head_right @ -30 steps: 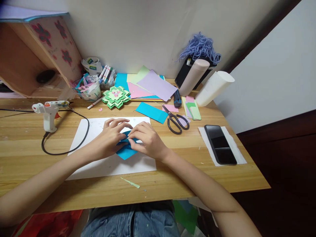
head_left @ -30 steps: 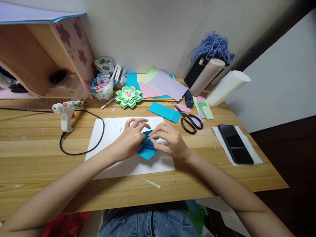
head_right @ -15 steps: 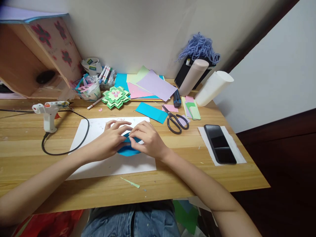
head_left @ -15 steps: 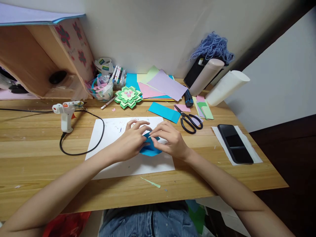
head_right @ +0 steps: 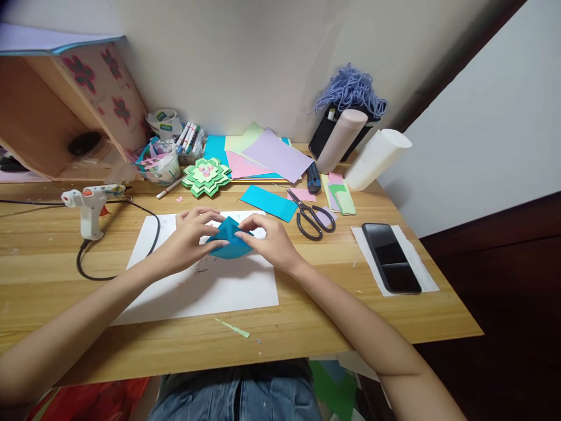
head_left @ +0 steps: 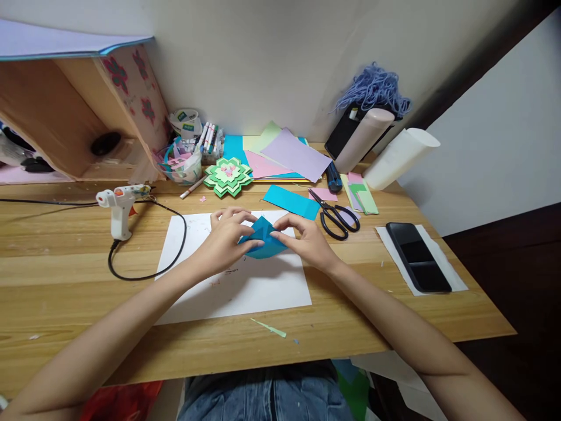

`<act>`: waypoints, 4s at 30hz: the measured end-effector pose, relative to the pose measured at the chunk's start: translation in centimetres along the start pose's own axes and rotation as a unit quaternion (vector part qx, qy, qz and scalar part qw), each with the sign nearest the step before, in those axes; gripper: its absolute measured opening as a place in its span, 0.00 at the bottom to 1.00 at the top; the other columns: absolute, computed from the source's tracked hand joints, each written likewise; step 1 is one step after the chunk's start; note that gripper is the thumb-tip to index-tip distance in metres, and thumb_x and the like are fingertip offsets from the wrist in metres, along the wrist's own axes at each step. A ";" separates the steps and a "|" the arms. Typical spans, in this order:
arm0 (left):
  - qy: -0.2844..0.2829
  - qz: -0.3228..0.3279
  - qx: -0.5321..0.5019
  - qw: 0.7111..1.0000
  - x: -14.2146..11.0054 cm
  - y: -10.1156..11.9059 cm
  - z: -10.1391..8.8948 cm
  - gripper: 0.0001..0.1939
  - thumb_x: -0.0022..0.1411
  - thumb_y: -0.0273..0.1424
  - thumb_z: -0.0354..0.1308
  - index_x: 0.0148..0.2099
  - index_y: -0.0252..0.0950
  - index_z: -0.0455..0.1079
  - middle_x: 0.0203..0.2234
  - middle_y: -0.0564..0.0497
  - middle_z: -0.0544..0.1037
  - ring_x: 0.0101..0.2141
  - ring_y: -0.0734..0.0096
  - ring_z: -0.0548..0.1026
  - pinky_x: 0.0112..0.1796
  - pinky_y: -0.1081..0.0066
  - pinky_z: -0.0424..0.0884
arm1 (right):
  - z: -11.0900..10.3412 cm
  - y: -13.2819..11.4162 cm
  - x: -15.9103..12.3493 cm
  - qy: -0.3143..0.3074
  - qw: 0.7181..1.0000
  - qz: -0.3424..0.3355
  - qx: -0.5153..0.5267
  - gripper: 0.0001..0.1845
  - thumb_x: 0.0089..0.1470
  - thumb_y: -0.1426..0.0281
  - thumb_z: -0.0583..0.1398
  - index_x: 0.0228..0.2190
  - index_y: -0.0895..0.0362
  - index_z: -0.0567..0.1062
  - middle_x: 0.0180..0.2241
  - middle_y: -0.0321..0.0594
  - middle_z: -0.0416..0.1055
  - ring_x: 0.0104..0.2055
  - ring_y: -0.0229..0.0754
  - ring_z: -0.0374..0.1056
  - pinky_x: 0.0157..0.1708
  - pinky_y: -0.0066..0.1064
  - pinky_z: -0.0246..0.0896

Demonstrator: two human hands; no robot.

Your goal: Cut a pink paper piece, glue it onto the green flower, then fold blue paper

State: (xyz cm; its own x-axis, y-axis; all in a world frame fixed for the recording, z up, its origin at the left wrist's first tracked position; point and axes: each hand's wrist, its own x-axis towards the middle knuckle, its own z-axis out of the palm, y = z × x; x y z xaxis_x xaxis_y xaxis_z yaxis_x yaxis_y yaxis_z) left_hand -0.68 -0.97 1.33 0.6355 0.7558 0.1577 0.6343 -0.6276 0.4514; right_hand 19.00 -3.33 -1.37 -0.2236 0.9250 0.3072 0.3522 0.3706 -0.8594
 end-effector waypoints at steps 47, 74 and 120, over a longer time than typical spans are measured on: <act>0.052 -0.031 -0.145 0.988 -0.2 0.9 1.0 0.07 0.50 0.37 0.61 0.26 0.39 0.73 0.43 0.50 0.73 0.47 0.59 0.65 0.48 0.57 0.60 | 0.7 -0.9 -0.4 0.012 0.997 0.045 0.067 0.02 0.45 0.70 0.62 0.25 0.57 0.74 0.27 0.37 0.72 0.31 0.38 0.65 0.33 0.31 0.58; -0.001 -0.059 -0.160 0.985 0.0 0.8 1.5 0.07 0.51 0.37 0.59 0.25 0.41 0.73 0.47 0.54 0.71 0.50 0.59 0.61 0.50 0.54 0.55 | 1.3 -1.1 -0.6 0.004 0.995 0.044 0.093 0.07 0.51 0.69 0.58 0.24 0.58 0.69 0.24 0.34 0.65 0.29 0.35 0.61 0.33 0.28 0.56; -0.006 -0.063 -0.146 0.987 -0.1 0.8 1.5 0.09 0.51 0.38 0.59 0.24 0.40 0.71 0.47 0.55 0.72 0.50 0.58 0.61 0.50 0.53 0.55 | -0.1 -0.8 -0.5 -0.058 0.998 -0.019 -0.034 0.06 0.47 0.75 0.57 0.23 0.57 0.73 0.23 0.36 0.68 0.27 0.36 0.62 0.29 0.28 0.57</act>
State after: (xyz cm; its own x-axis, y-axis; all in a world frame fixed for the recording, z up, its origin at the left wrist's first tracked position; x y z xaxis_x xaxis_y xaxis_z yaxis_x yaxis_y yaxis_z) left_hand 0.44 -1.80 0.32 0.5653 0.8215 0.0744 0.5557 -0.4459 0.7017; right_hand 18.90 -4.06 -0.82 -0.3399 0.8954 0.2876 0.4007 0.4145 -0.8171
